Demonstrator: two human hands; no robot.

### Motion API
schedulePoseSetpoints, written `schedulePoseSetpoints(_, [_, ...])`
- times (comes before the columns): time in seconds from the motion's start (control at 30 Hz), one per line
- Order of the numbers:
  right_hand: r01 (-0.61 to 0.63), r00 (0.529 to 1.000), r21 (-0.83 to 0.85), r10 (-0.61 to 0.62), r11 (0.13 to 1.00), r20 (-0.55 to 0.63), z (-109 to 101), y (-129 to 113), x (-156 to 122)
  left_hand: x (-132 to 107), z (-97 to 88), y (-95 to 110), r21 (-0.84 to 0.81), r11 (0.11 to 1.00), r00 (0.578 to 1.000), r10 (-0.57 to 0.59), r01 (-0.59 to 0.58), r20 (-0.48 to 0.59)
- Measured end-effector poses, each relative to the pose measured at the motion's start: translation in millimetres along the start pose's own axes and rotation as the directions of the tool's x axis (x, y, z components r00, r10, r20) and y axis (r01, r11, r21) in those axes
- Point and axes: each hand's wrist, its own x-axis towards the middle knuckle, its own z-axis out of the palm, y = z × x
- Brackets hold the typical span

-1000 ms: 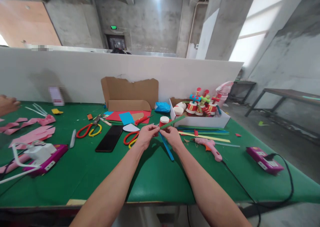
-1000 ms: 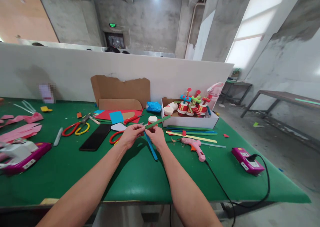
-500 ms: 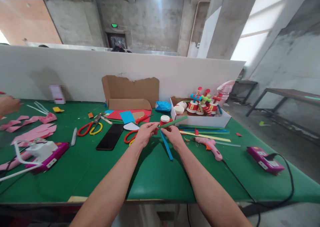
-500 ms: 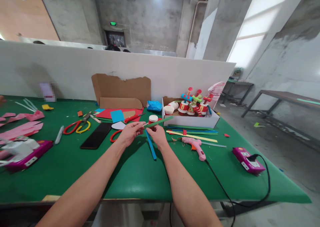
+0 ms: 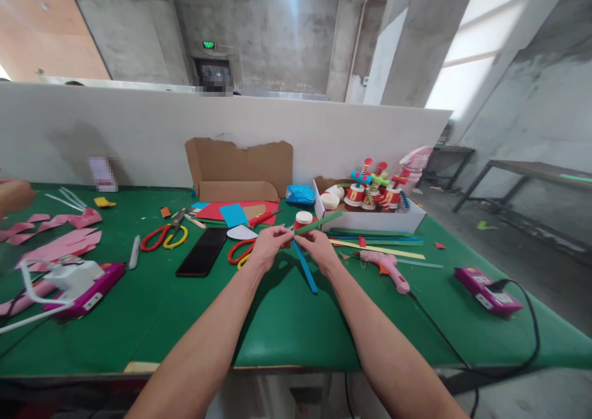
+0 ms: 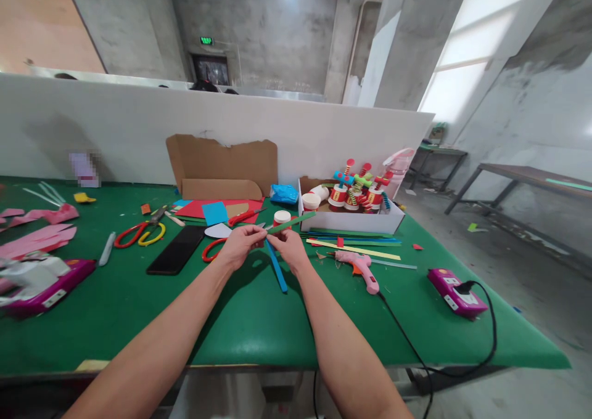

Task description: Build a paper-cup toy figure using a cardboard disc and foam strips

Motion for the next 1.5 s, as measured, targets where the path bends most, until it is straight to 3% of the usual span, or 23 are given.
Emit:
schedulePoseSetpoints(0.13, [-0.099,0.992,0.177,0.082,0.979,0.097,-5.8,-2.8,-0.7,1.2,-4.8,2.1,-0.202,0.976,0.997,-0.079,0.077,-0.001])
schedulePoseSetpoints(0.23, [-0.001,0.995,0.141,-0.013,0.99,0.097,-4.7,-3.1,-2.7,0.4,-5.7,3.2,-0.274,0.953,0.991,-0.132,0.133,0.022])
schedulePoseSetpoints(0.43, [0.109,0.987,0.162,-0.126,0.981,0.102,4.0,-1.2,-4.4,-2.0,-0.8,2.6,-0.268,0.949,0.986,-0.162,0.166,0.038])
schedulePoseSetpoints(0.67, [0.159,0.983,0.121,-0.169,0.98,0.077,9.6,6.9,-0.7,3.2,1.9,-3.8,-0.309,0.946,0.98,-0.146,0.099,-0.133])
schedulePoseSetpoints(0.8, [0.209,0.978,0.06,-0.208,0.976,-0.021,11.3,7.8,0.0,2.4,5.1,-5.4,-0.316,0.943,0.978,-0.157,0.108,-0.135])
schedulePoseSetpoints(1.03, [0.118,0.974,0.147,-0.085,0.982,-0.212,4.7,6.1,5.5,-5.8,10.7,-1.3,-0.211,0.965,0.984,-0.17,0.155,-0.055])
schedulePoseSetpoints(1.5, [0.089,0.971,-0.035,-0.095,0.995,-0.217,5.2,9.1,4.7,-3.3,9.3,-3.0,-0.043,0.999,0.994,0.007,-0.012,-0.105])
